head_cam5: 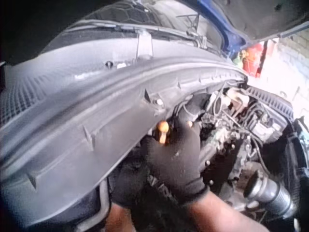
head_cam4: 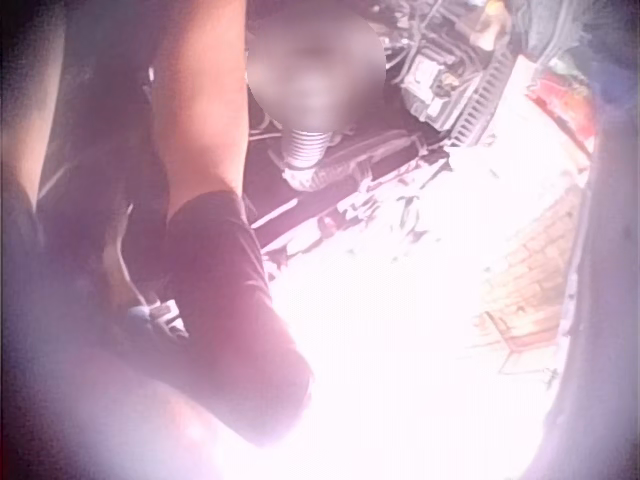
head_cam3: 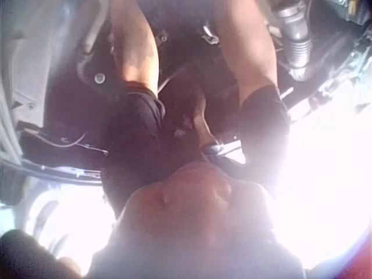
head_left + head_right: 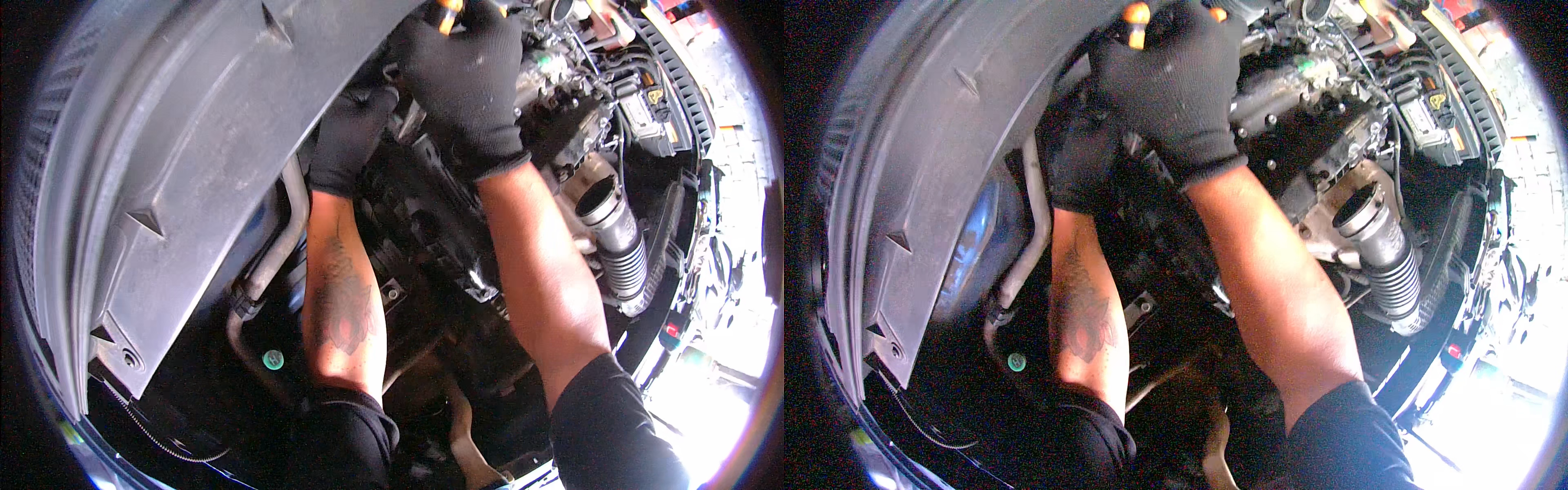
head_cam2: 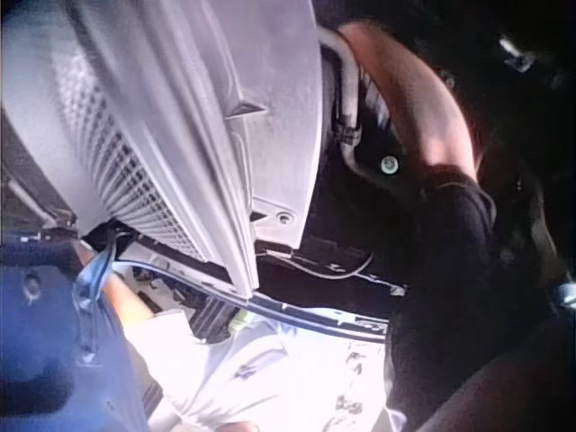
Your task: The person manipulates car engine components by hand and with a wrench. They wipe parts of the engine block with a cloth and handle bolts near the valve cover.
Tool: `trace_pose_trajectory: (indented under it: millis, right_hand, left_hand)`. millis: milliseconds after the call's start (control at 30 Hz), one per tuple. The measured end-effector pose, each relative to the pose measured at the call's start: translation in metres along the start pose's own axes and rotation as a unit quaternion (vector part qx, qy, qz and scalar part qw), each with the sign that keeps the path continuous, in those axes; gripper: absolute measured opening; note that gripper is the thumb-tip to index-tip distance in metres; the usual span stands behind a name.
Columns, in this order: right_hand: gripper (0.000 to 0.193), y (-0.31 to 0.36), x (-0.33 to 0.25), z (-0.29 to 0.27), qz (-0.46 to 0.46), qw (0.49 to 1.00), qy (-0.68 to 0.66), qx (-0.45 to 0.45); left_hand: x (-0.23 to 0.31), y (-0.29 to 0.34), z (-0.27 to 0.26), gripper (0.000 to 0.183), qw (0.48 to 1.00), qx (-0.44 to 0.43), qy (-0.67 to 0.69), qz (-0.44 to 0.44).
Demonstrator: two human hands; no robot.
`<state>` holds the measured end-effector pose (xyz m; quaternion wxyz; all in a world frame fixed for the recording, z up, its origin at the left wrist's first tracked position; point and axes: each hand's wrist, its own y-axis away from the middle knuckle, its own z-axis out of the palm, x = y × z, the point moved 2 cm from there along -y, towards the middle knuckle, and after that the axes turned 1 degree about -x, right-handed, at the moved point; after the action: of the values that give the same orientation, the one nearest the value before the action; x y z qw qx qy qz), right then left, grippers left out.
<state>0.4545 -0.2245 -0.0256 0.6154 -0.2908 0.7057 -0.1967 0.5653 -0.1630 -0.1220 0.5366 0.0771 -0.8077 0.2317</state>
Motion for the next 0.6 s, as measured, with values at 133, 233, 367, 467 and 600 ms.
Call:
trace_pose_trajectory:
  millis: [133, 233, 367, 467, 600]
  right_hand:
    - [0.016, 0.019, 0.008, -0.014, 0.019, 0.995, 0.066, 0.069]
    - [0.021, 0.023, 0.031, -0.049, 0.094, 0.979, -0.114, 0.142]
    - [0.019, 0.022, 0.028, -0.092, 0.131, 0.972, -0.008, 0.195]
    - [0.021, 0.011, -0.008, -0.124, 0.127, 0.967, 0.003, 0.220]
    - [0.026, 0.016, -0.102, -0.167, 0.088, 0.970, -0.004, 0.226]
  left_hand:
    - [-0.027, 0.009, 0.028, 0.027, 0.991, 0.025, 0.134, 0.003]
    - [-0.030, 0.019, 0.056, 0.021, 0.989, 0.076, 0.082, 0.094]
    - [-0.054, 0.021, 0.067, 0.025, 0.984, 0.023, 0.166, -0.057]
    - [-0.034, 0.027, 0.061, 0.034, 0.991, 0.033, -0.021, -0.130]
    - [0.001, 0.069, 0.059, 0.041, 0.978, 0.159, -0.057, -0.121]
